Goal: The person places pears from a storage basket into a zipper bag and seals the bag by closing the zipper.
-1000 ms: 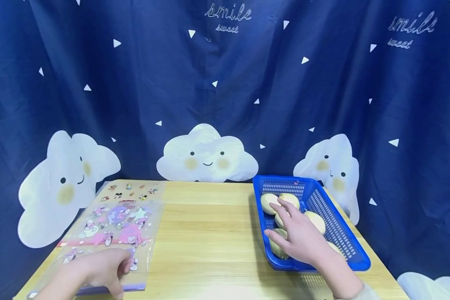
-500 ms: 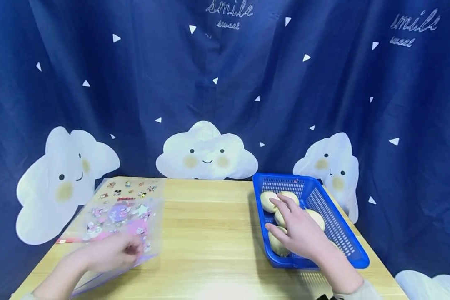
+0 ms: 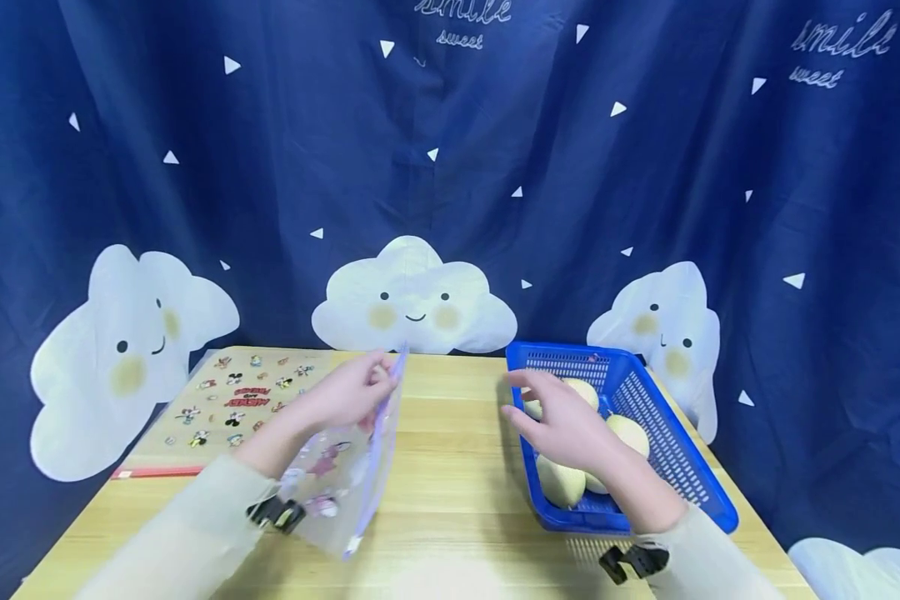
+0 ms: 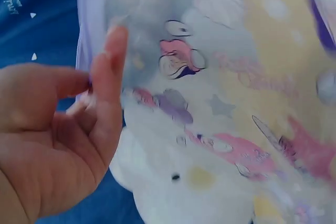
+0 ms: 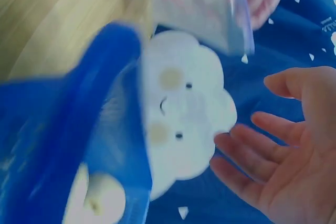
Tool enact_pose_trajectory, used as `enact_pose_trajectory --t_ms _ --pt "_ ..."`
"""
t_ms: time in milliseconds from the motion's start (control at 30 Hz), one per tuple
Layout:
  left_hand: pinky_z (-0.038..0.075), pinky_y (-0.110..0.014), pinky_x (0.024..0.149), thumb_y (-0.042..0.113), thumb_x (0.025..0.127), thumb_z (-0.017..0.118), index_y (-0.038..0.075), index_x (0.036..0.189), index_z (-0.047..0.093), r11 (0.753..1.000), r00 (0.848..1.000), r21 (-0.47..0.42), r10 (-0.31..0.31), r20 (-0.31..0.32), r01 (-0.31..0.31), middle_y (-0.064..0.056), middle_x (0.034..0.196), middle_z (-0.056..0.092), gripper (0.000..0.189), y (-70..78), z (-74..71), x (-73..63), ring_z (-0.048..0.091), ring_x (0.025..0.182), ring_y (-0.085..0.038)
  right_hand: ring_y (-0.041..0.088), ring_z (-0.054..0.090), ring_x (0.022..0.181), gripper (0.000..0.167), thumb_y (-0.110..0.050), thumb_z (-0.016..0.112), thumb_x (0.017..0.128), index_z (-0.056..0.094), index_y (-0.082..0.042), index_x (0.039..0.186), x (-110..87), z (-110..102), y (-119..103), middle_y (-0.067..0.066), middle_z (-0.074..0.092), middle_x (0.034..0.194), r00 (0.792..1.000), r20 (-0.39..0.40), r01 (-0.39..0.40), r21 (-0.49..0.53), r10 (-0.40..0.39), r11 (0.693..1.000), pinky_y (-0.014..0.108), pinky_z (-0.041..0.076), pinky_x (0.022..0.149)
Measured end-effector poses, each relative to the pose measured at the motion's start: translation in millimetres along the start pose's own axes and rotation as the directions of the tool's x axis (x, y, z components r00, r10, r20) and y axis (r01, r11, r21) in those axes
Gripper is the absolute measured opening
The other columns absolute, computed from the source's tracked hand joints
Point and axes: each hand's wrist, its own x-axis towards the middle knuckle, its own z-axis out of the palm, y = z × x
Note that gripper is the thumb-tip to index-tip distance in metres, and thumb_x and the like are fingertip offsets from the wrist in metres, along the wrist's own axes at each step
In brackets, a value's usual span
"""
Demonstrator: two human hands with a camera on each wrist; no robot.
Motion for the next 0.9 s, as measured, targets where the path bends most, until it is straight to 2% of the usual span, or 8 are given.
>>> enact_pose_trajectory --t_ms 100,200,300,467,567,700,800,900 --pt "0.064 -0.031 0.057 0.009 0.110 0.054 0.000 0.123 0.055 0.996 0.997 -0.077 -0.045 -0.055 0.041 -0.005 0.075 0.064 0.016 18.1 7.4 25.3 0.062 0.056 -0.016 0.022 0.077 0.108 0.041 -0.034 0.065 0.110 0.067 -0.010 0.143 18.9 6 -13 0.008 0.078 0.126 0.996 0.082 -0.055 0.182 0.040 0.982 0.047 0.064 0.096" --pt "0.066 -0.032 0.062 0.005 0.106 0.058 0.000 0.127 0.053 0.985 0.991 -0.155 -0.096 -0.089 0.081 -0.009 0.083 0.069 0.023 33.7 12.7 43.7 0.068 0.062 -0.018 0.018 0.079 0.094 0.042 -0.040 0.065 0.110 0.068 -0.010 0.140 36.0 12 -25 0.006 0.080 0.114 0.982 0.177 -0.130 0.345 0.072 0.930 0.040 0.067 0.084" --pt "0.066 -0.031 0.064 0.003 0.102 0.062 -0.002 0.132 0.051 0.973 0.988 -0.214 -0.112 -0.104 0.087 -0.012 0.091 0.074 0.032 45.5 16.6 55.7 0.072 0.067 -0.019 0.022 0.081 0.087 0.043 -0.040 0.066 0.109 0.068 -0.009 0.140 48.8 19 -34 0.007 0.080 0.112 0.968 0.235 -0.183 0.437 0.084 0.880 0.040 0.069 0.073" --pt "0.060 -0.024 0.060 0.007 0.103 0.062 -0.003 0.132 0.052 0.971 0.984 -0.219 -0.125 -0.130 0.095 -0.009 0.082 0.071 0.032 57.0 21.4 63.4 0.070 0.062 -0.017 0.020 0.078 0.069 0.025 -0.014 0.063 0.103 0.073 -0.005 0.124 61.3 29 -38 0.007 0.081 0.093 0.971 0.166 -0.229 0.431 0.172 0.873 0.035 0.066 0.060" --pt "0.060 -0.025 0.059 0.014 0.105 0.063 -0.002 0.125 0.055 0.970 0.983 -0.191 -0.166 -0.083 0.148 -0.008 0.084 0.073 0.028 61.2 22.4 62.9 0.075 0.065 -0.016 0.020 0.078 0.064 0.018 -0.009 0.061 0.100 0.072 -0.005 0.113 66.6 32 -38 0.007 0.081 0.089 0.964 0.106 -0.265 0.442 0.243 0.857 0.035 0.065 0.057" --pt "0.062 -0.027 0.063 0.013 0.106 0.061 0.001 0.115 0.058 0.954 0.980 -0.226 -0.198 0.012 0.196 -0.014 0.095 0.077 0.016 65.2 24.2 62.2 0.081 0.073 -0.019 0.020 0.078 0.064 0.016 -0.012 0.064 0.100 0.068 -0.004 0.112 73.6 33 -36 0.009 0.082 0.091 0.953 0.102 -0.301 0.446 0.286 0.843 0.036 0.066 0.057" --pt "0.059 -0.026 0.063 0.011 0.108 0.061 0.003 0.113 0.059 0.943 0.978 -0.265 -0.208 0.007 0.202 -0.012 0.092 0.075 0.010 66.0 27.0 63.6 0.078 0.074 -0.020 0.017 0.075 0.063 0.020 -0.020 0.066 0.102 0.069 -0.004 0.114 78.6 34 -33 0.010 0.082 0.091 0.952 0.116 -0.306 0.439 0.285 0.845 0.035 0.066 0.057" --pt "0.062 -0.028 0.066 0.012 0.108 0.065 0.004 0.112 0.062 0.947 0.978 -0.253 -0.209 -0.014 0.199 -0.008 0.088 0.073 0.010 63.6 28.1 65.6 0.075 0.074 -0.019 0.015 0.072 0.062 0.023 -0.024 0.069 0.104 0.073 -0.004 0.113 81.8 34 -30 0.009 0.083 0.088 0.958 0.124 -0.287 0.429 0.259 0.857 0.033 0.064 0.055"
